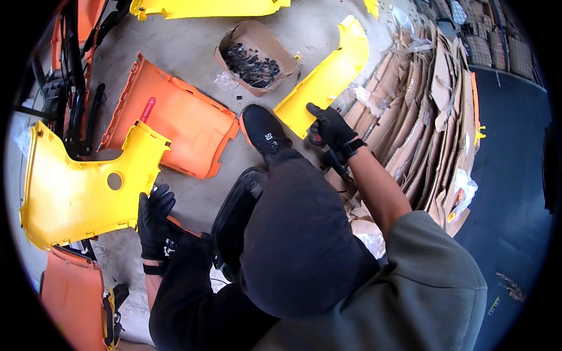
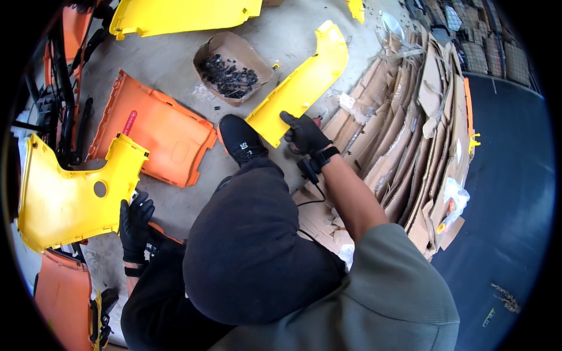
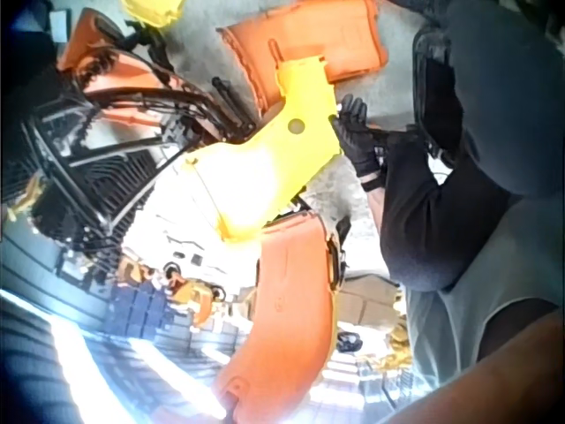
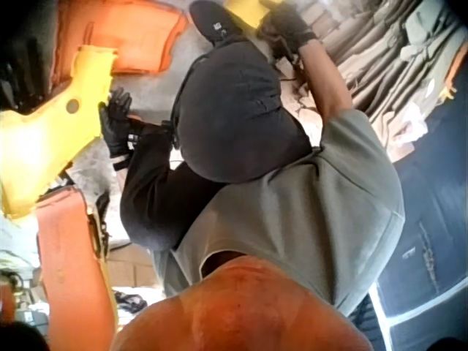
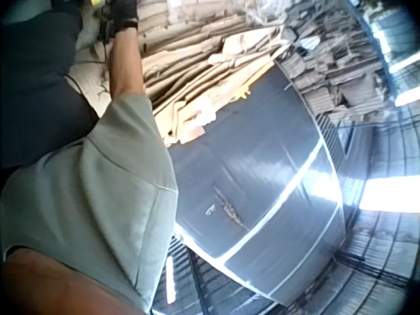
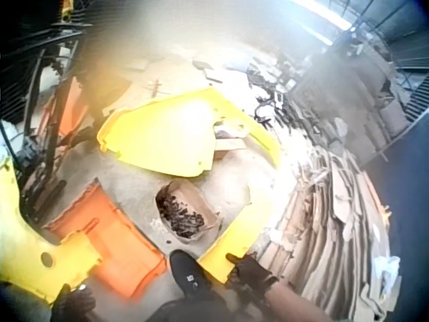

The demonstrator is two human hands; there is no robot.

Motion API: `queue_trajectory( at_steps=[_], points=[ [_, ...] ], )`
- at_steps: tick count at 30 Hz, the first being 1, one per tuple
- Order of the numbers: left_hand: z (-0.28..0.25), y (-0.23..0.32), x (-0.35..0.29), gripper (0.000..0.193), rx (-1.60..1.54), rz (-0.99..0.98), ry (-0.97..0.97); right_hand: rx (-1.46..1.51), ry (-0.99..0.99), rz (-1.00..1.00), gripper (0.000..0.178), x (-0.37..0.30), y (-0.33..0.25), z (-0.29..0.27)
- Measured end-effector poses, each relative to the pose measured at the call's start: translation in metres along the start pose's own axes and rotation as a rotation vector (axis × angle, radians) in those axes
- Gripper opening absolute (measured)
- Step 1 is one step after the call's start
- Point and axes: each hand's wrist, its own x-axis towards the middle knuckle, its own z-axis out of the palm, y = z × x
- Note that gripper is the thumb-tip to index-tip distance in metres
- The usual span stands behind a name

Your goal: The person picks up yellow fairing pieces from the floor, inserts small black clips and screws into the holes by hand, and sets the prepared pieces aside on the ground.

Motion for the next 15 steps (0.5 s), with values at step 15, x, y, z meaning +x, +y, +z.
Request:
queue_trajectory(
  at_steps=[15],
  points=[
    [-0.015,0.024,-0.026,0.044,-0.632,0.124,0.038,0.093,-0.516,-0.212,0.015,-0.026,-0.034,0.126]
  ],
)
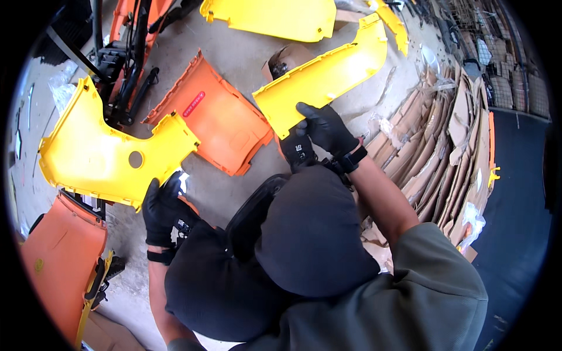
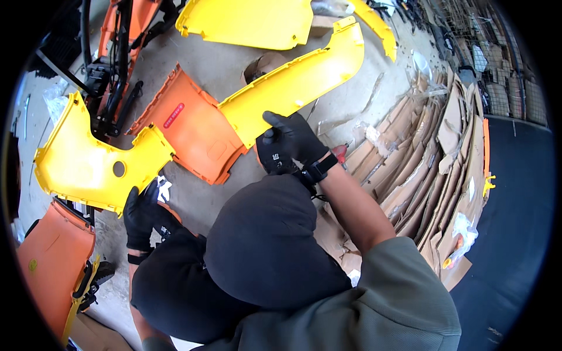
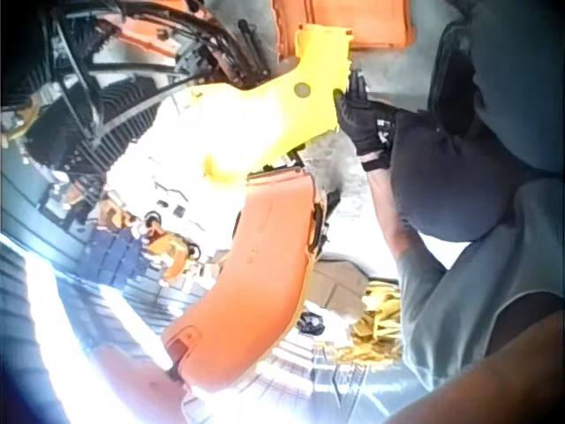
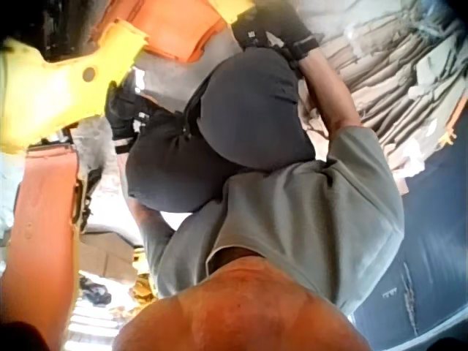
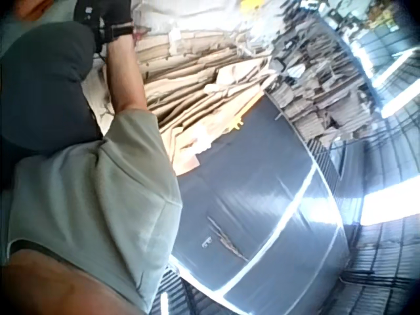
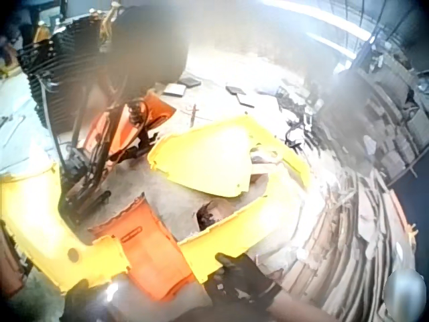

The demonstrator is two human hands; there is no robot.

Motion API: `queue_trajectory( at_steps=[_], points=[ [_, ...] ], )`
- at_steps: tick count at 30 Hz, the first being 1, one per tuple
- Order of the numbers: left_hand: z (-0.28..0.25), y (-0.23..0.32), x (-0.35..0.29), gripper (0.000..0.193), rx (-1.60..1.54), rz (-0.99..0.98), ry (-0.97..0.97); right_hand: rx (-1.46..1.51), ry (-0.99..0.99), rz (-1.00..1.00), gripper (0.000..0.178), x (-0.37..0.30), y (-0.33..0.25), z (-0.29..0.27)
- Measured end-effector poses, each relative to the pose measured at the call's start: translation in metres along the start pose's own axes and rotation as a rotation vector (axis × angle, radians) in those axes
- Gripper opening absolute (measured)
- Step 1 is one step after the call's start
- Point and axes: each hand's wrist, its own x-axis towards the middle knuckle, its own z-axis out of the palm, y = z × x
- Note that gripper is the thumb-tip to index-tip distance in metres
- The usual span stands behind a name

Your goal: The person picks up yellow fairing pieces from the floor, inserts small black clips and screws into the holes by hand, and sets the prepared pieces aside on the ground.

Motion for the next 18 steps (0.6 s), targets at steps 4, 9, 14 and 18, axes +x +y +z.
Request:
queue_trajectory(
  at_steps=[4,9,14,18],
  points=[
    [0.010,0.027,-0.021,0.044,-0.059,0.101,-0.010,-0.176,-0.013,-0.091,0.017,-0.009,-0.013,0.009],
    [0.029,0.041,-0.040,0.043,-0.017,0.181,-0.026,-0.039,-0.115,-0.143,0.015,-0.031,-0.032,0.024],
    [0.059,0.044,-0.059,0.041,-0.090,0.165,-0.104,-0.120,-0.145,-0.225,0.012,-0.052,-0.051,0.028],
    [0.065,0.049,-0.077,0.041,-0.092,0.182,-0.113,-0.135,-0.108,-0.256,0.012,-0.062,-0.054,0.047]
  ],
)
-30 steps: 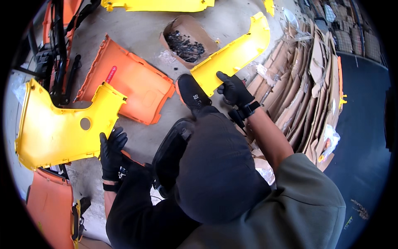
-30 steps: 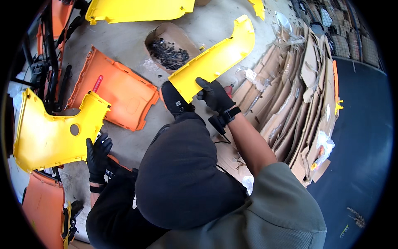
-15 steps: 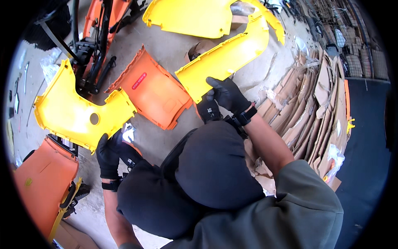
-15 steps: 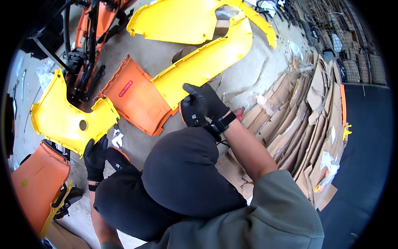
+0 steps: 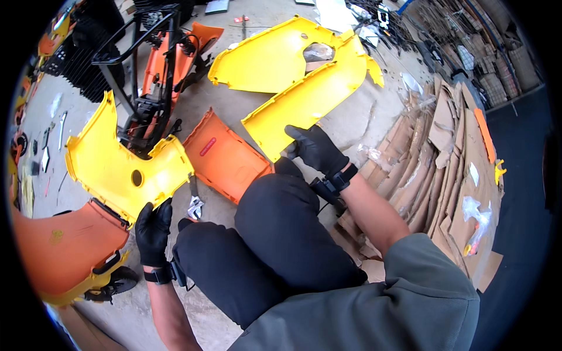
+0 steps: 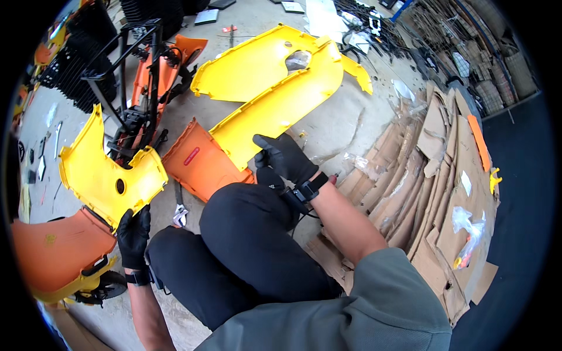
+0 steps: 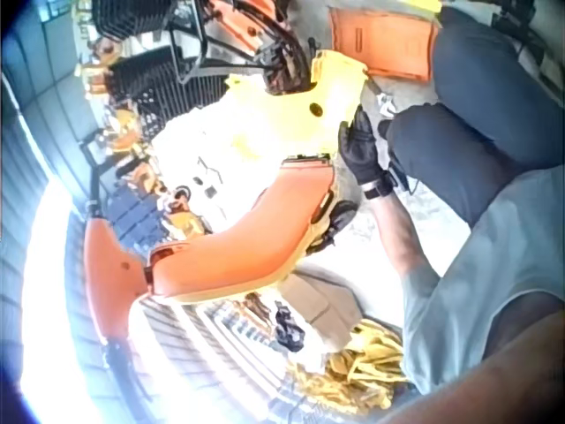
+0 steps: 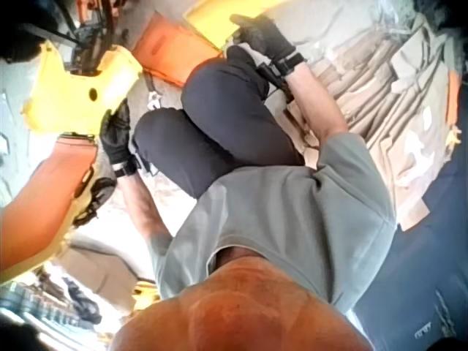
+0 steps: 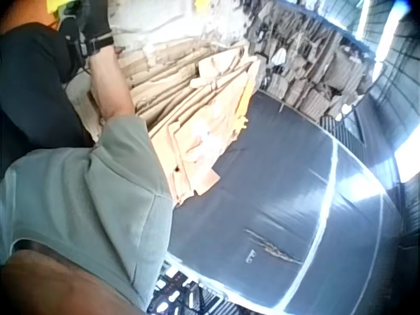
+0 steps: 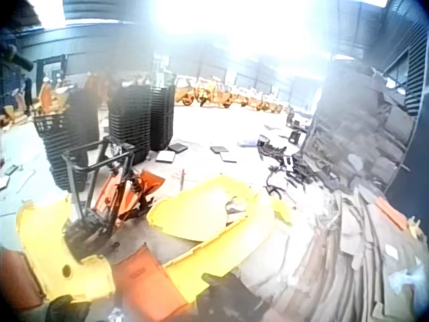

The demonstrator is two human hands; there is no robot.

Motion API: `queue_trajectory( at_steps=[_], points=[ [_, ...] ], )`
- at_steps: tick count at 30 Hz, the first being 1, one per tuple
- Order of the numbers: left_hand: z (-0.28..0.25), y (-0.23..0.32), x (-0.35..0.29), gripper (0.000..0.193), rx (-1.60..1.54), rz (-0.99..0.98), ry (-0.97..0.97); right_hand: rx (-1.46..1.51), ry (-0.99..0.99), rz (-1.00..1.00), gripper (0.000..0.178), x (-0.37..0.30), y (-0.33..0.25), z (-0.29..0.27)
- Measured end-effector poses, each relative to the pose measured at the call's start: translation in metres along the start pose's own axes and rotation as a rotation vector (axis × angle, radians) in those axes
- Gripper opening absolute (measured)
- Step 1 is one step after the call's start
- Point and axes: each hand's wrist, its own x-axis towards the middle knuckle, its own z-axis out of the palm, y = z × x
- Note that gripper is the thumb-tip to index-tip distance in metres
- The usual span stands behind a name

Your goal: The person picks up yellow fairing pieces from the floor, inserts small black clips and screws into the holes by hand, and sets the prepared pieces aside on the ground.

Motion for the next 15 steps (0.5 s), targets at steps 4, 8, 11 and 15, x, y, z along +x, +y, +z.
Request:
queue_trajectory(
  at_steps=[4,8,11,15],
  points=[
    [0.025,0.004,-0.009,0.039,0.173,0.095,0.000,-0.051,0.023,-0.046,0.013,-0.005,-0.011,0.009],
    [0.063,0.001,-0.002,0.039,0.293,0.179,-0.050,0.023,-0.048,-0.016,0.013,-0.001,-0.030,0.021],
    [0.065,0.005,-0.002,0.041,0.288,0.136,-0.095,0.016,-0.095,0.012,0.015,0.014,-0.026,0.032],
    [0.052,0.000,0.007,0.038,0.299,0.126,-0.065,0.105,-0.134,0.098,0.012,0.048,0.000,0.023]
  ],
)
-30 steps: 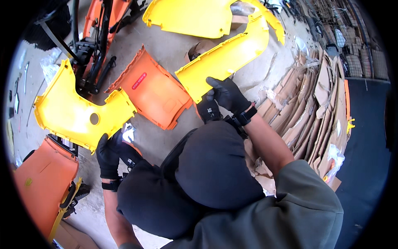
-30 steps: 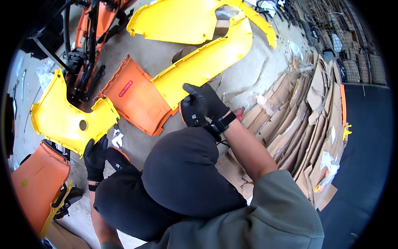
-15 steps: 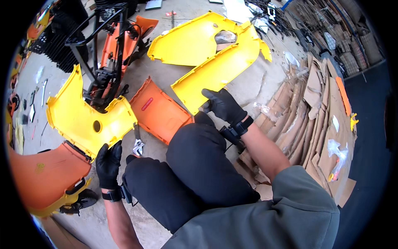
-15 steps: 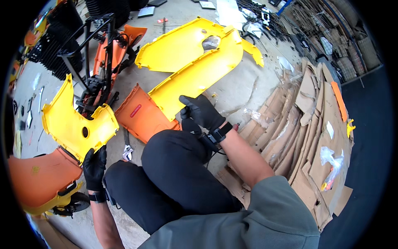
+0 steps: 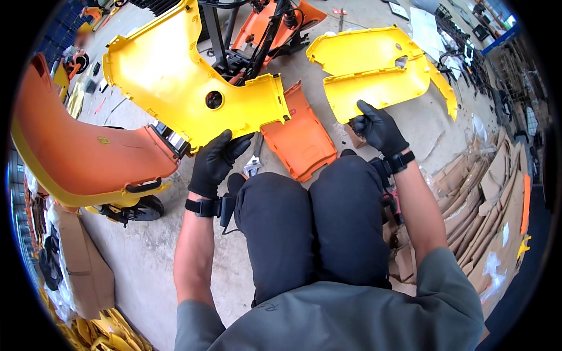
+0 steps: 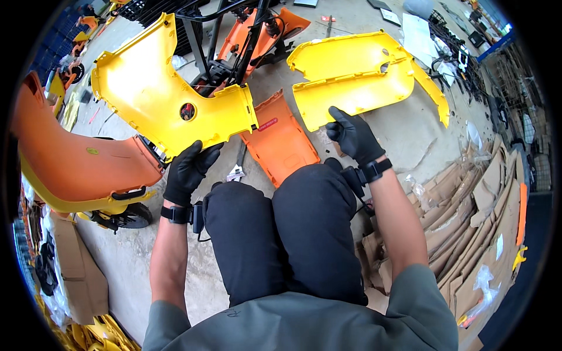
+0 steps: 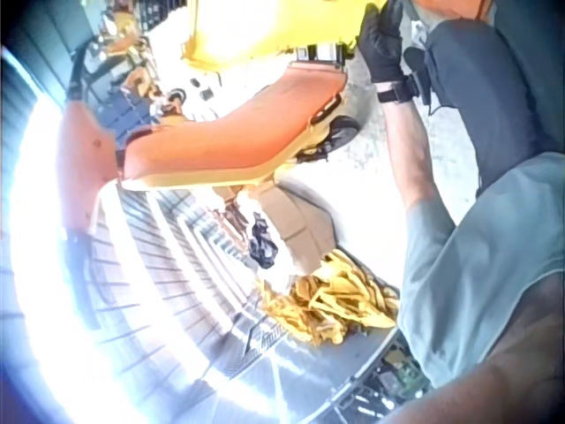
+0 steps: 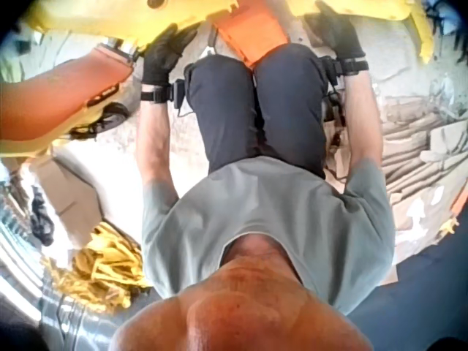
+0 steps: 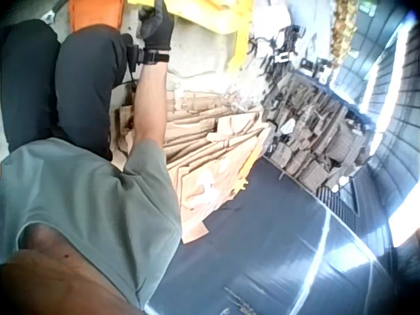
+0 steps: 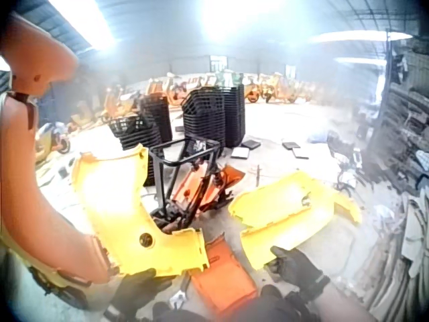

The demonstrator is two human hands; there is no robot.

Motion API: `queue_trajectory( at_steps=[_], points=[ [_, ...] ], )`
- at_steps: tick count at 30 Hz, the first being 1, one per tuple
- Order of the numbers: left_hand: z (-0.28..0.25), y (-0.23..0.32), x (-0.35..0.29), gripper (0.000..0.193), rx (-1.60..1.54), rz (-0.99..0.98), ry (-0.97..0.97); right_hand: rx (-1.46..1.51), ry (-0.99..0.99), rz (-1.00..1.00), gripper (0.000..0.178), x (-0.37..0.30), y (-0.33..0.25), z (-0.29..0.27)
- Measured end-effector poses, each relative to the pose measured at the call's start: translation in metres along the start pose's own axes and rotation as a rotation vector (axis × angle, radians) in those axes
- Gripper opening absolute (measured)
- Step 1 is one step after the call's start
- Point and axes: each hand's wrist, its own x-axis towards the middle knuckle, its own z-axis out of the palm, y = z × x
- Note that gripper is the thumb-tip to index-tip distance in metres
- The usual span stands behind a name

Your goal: The person picks up yellow fairing pieces from the floor, inserts small black clips and screws into the holes by hand, and sets the prepared pieces aside on the ground.

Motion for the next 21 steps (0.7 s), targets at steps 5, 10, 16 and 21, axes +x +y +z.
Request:
queue_trajectory(
  at_steps=[5,10,16,21],
  points=[
    [-0.026,-0.025,0.018,0.038,-0.028,-0.004,0.061,-0.005,0.042,0.156,0.014,0.030,0.035,-0.040],
    [-0.079,-0.033,0.024,0.040,-0.072,-0.101,0.166,-0.061,0.124,0.348,0.018,0.036,0.080,-0.042],
    [-0.125,-0.066,0.037,0.041,-0.248,-0.148,0.158,-0.529,-0.108,0.336,0.032,0.034,0.106,-0.057],
    [-0.148,-0.075,0.039,0.043,-0.402,-0.244,0.127,-0.176,-0.039,0.627,0.031,0.062,0.155,-0.058]
  ],
)
